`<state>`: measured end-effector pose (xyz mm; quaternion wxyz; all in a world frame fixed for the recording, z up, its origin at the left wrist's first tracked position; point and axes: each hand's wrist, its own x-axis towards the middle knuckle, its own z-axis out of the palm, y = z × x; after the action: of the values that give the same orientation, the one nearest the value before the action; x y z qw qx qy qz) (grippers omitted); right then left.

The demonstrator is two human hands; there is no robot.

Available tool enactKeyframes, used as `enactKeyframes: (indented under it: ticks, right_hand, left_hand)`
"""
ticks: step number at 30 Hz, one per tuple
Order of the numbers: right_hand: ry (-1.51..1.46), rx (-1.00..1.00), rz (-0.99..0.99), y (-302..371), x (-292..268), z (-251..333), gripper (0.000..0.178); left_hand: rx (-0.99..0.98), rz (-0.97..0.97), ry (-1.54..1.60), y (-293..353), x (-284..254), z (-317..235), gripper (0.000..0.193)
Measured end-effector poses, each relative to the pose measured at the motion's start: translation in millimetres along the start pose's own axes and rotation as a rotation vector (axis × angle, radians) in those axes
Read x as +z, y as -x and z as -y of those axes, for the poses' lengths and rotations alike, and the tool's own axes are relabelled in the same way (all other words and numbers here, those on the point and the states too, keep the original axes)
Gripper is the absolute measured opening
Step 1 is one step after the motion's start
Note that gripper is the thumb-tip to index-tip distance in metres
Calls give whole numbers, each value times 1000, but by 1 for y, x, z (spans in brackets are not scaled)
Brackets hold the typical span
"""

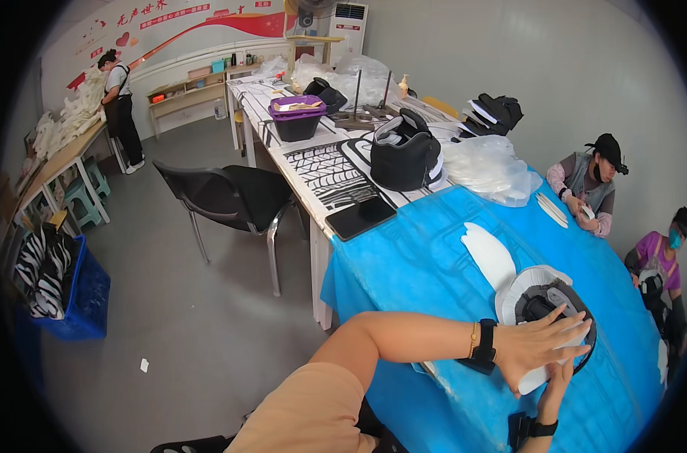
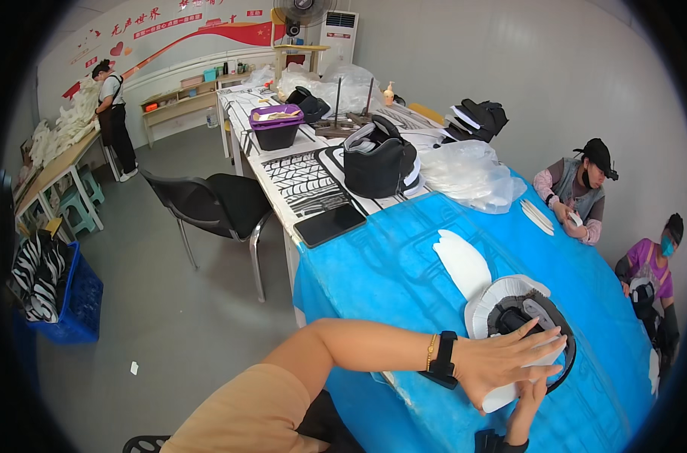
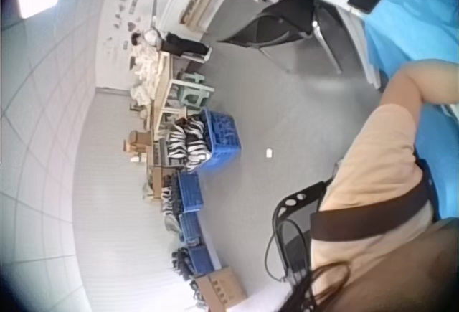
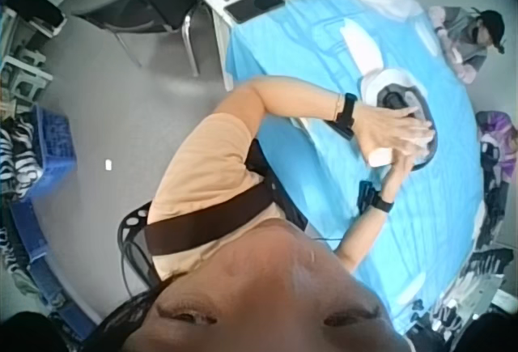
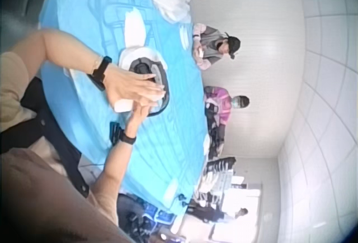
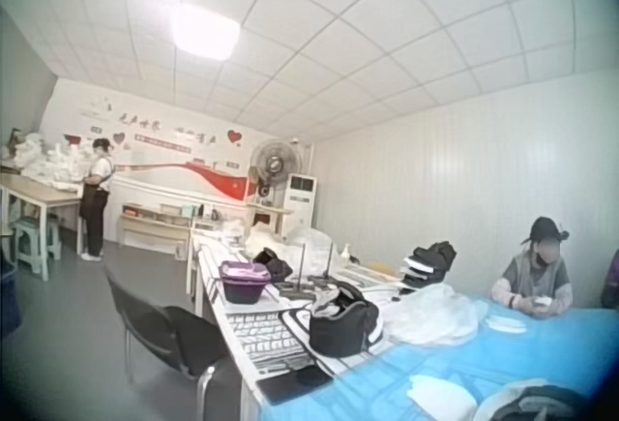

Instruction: Manually assembling the components of an athletic shoe, including aligning the upper with the sole.

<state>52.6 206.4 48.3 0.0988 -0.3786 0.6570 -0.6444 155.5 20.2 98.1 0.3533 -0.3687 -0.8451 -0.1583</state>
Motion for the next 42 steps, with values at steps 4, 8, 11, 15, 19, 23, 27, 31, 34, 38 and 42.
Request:
enactKeyframes:
  ticks: [4, 8, 11, 15, 19, 23, 27, 31, 34, 38, 42]
  right_hand:
    - [384, -32, 40, -10, -12, -6, 54]
    - [528, -125, 35, -12, -14, -7, 56]
    - [615, -93, 98, -13, -23, -10, 56]
    - [473, -247, -17, -12, -20, -17, 51]
    - [121, -116, 40, -10, -21, -8, 61]
    - [114, -67, 70, -6, -33, -36, 67]
    - [176, -236, -147, -11, -75, -92, 64]
    - [305, -111, -84, 10, 11, 29, 48]
    - [330, -210, -262, 7, 16, 24, 37]
    - [338, -231, -210, -9, 18, 10, 37]
    - [347, -223, -197, -15, 6, -9, 43]
  left_hand:
    - [-38, 1, 72, 3, 13, 6, 137]
    - [-91, -9, 25, 3, 10, 2, 136]
    - [-145, 30, 37, -2, -2, 1, 131]
    - [-252, -24, 199, -3, -1, 6, 120]
    - [-311, -325, 137, 1, 10, 15, 104]
    - [-352, -499, 150, -2, -6, 20, 98]
    - [-389, -383, 456, -7, 24, 20, 75]
    - [-404, -370, 518, -4, 35, 29, 70]
    - [-382, -357, 521, -2, 33, 33, 76]
    - [-449, -561, 499, 2, 46, 35, 74]
    - [-494, -330, 784, 2, 19, 33, 59]
